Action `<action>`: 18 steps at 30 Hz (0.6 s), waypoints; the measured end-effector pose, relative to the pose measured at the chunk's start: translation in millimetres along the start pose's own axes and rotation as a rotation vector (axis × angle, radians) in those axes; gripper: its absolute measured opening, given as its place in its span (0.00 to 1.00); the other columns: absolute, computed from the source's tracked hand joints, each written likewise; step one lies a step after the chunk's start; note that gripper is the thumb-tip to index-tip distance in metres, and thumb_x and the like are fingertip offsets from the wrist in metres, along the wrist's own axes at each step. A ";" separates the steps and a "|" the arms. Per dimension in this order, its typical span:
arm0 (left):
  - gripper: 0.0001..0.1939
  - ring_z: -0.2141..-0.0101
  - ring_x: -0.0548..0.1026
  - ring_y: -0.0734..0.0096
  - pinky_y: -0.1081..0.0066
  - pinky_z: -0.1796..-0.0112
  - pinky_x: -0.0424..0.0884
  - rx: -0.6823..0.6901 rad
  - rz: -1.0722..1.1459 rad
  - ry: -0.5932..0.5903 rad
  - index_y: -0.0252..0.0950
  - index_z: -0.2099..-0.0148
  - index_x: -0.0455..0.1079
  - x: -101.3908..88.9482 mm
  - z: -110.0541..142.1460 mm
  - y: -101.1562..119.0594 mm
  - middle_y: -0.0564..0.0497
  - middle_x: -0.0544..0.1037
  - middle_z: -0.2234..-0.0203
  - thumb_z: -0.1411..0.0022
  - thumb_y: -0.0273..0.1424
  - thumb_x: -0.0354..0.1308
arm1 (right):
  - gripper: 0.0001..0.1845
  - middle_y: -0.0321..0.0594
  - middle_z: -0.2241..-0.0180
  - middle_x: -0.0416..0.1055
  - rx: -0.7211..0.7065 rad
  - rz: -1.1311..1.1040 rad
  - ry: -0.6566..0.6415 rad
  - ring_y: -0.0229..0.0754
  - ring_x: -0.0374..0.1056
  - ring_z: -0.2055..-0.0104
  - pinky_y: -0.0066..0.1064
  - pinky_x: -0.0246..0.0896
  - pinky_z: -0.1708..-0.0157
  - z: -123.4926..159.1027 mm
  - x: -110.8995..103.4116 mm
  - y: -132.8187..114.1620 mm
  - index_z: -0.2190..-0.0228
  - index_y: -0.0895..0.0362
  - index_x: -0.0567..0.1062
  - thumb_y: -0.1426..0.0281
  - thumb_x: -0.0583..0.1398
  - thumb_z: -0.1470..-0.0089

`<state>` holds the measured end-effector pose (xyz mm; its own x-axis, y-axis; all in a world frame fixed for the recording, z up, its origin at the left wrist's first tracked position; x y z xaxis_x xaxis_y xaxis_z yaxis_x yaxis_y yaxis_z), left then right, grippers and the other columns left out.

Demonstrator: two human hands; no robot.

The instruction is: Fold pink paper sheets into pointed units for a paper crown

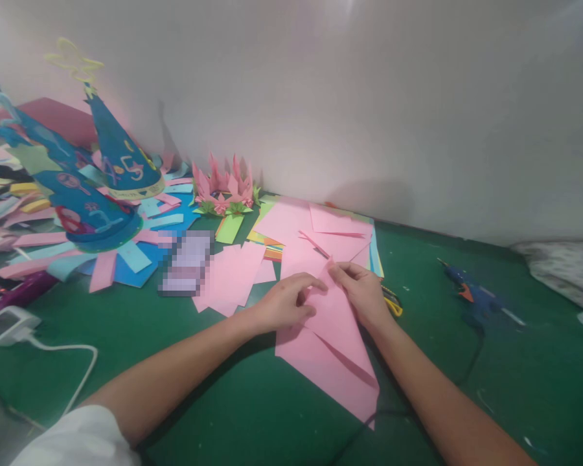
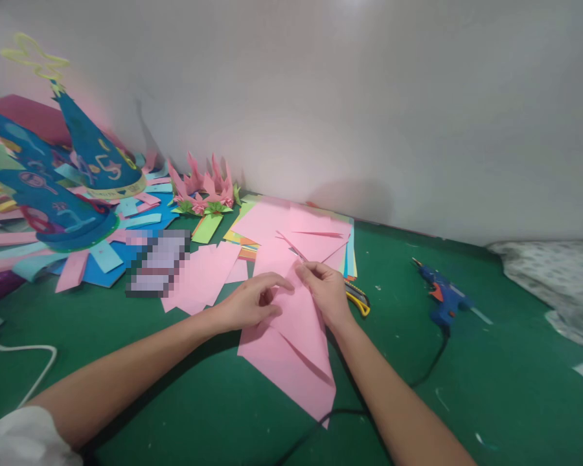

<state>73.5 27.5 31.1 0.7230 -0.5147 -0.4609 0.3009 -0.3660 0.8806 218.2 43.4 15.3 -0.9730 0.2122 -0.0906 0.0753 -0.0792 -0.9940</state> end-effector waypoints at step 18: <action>0.17 0.73 0.68 0.76 0.75 0.68 0.67 -0.109 0.098 -0.010 0.39 0.55 0.72 1.8 -0.3 -13.7 0.51 0.76 0.61 0.49 0.25 0.59 | 0.22 0.36 0.76 0.72 -0.011 0.087 0.044 0.39 0.64 0.73 0.29 0.59 0.73 1.3 -3.1 -3.6 0.75 0.57 0.77 0.50 0.66 0.63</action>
<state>70.9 31.8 18.2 0.7460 -0.5519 -0.3725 0.2950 -0.2275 0.9280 220.6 41.8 19.3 -0.9522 0.2479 -0.1786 0.1612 -0.0889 -0.9829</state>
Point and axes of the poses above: each hand's wrist, its own z-axis away from the middle knuckle, its own x-axis out of the palm, y = z × x, the point moved 9 cm from there along -z, towards the middle knuckle
